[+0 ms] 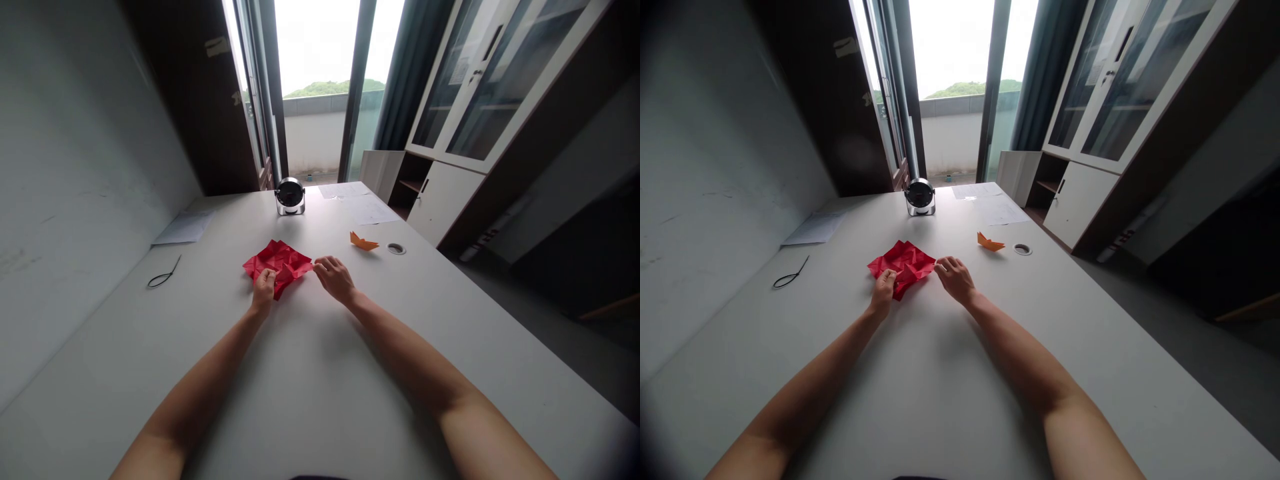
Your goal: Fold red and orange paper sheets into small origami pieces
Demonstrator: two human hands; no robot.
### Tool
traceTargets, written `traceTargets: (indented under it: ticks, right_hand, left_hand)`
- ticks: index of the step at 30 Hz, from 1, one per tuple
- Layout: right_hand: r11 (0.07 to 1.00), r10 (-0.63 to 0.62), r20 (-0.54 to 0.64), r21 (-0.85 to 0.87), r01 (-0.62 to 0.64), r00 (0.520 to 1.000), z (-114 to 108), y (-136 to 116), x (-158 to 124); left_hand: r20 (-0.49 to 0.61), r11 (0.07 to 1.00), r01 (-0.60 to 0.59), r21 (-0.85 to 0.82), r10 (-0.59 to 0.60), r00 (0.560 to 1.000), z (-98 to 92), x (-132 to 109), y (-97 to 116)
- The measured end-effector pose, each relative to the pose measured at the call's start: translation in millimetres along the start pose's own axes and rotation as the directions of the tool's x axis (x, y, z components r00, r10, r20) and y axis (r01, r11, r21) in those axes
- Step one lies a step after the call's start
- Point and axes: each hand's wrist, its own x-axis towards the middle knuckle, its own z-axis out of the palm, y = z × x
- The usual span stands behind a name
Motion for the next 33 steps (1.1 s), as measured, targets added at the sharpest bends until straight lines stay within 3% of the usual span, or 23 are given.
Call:
traceTargets:
  ticks: [3, 6, 10, 15, 18, 20, 26, 33]
  right_hand:
    - [0.999, 0.041, -0.026, 0.026, -0.04, 0.999, -2, -1, 0]
    - [0.991, 0.121, -0.085, 0.062, -0.115, 0.989, -4, -1, 0]
    - [0.968, 0.24, -0.157, 0.113, -0.224, 0.958, -4, 2, -1]
    - [0.943, 0.324, -0.182, 0.14, -0.301, 0.929, 0, 8, -3]
    - [0.945, 0.317, -0.173, 0.14, -0.296, 0.932, 4, 10, -4]
    - [0.948, 0.307, -0.157, 0.139, -0.287, 0.938, 6, 9, -3]
    - [0.964, 0.232, -0.081, 0.152, -0.218, 0.969, 10, 5, -2]
    - [0.934, 0.1, -0.046, 0.35, -0.078, 0.994, 2, -13, 3]
  left_hand:
    - [0.083, 0.955, 0.126, -0.268, -0.107, 0.991, -0.2, 2, 4]
    - [0.196, 0.932, 0.164, -0.324, -0.104, 0.975, -4.2, 5, 8]
    - [0.199, 0.898, 0.181, -0.402, -0.107, 0.974, -10.1, 9, 7]
    - [0.264, 0.715, 0.296, -0.633, -0.16, 0.951, -13.5, 8, 11]
    - [0.309, 0.593, 0.322, -0.738, -0.127, 0.942, -14.9, 5, 23]
    - [0.338, 0.56, 0.335, -0.757, -0.103, 0.935, -15.3, 2, 31]
    - [0.406, 0.577, 0.364, -0.731, -0.061, 0.912, -11.1, -4, 40]
    - [0.245, 0.697, 0.213, -0.685, -0.055, 0.968, -4.2, 0, 28]
